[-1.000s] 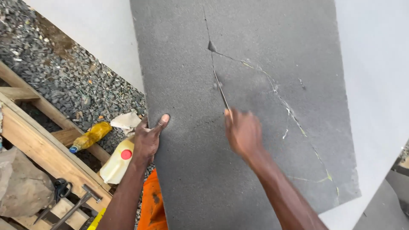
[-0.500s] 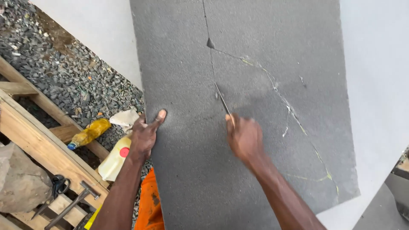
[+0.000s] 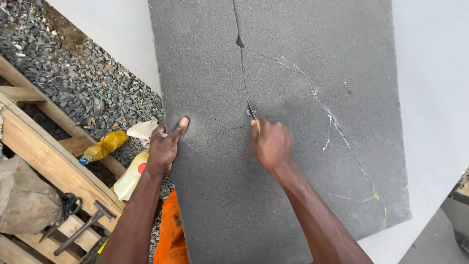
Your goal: The person pours glue into a small bottle, applies it to a foam sheet using a scrap piece, and then cuts the foam sheet using a blade.
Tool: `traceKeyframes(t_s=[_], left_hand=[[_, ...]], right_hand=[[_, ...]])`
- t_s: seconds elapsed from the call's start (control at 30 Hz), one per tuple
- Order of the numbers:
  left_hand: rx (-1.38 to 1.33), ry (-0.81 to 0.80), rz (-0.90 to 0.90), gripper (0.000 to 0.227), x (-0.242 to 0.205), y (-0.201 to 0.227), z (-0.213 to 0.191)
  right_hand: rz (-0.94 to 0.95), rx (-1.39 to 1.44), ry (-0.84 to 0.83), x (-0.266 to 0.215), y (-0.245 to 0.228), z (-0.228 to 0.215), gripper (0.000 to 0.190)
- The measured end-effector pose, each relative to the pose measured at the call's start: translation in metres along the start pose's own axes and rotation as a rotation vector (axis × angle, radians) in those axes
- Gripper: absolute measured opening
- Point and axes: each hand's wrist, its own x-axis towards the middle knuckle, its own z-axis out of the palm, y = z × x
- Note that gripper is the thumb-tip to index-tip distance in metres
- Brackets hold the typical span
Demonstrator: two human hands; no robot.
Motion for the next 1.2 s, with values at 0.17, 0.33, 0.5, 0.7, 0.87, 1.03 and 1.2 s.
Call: traceKeyframes(t_s=[0.17,0.33,0.5,0.7,0.87,1.03,1.2], left_hand=[[0.218,-0.02,0.02,0.085,-0.016,0.024,0.009],[0.013,-0.051,-0.081,0.081,-0.033,0.039,0.015],[0.434,-0.025,-0.071,0.089,-0.004,0.003,0.004],[-0.036,-0.072,-0.168,0.092,-0.071,0.062,0.019],[0.334,-0.058,-0.49,0.109,-0.16,0.012,0.007],[-0.039,0.085,-0.654,0.101,-0.216,0.002,0.022],[-0.005,0.088,-0.575,0.11,-0.213,-0.023,0.017]], right_hand=[[0.039,0.112,-0.06,-0.098,0.021,0.002,0.031],[-0.016,0.042,0.021,-0.06,0.021,0.011,0.032],[0.056,0.323,-0.051,-0.092,0.03,0.016,0.068],[0.08,-0.001,-0.106,-0.148,0.05,0.014,0.034],[0.099,-0.008,-0.189,-0.14,0.054,0.021,0.05],[-0.063,0.055,0.029,-0.13,0.06,0.037,0.049],[-0.105,0.017,0.02,-0.097,0.051,0.033,0.043]])
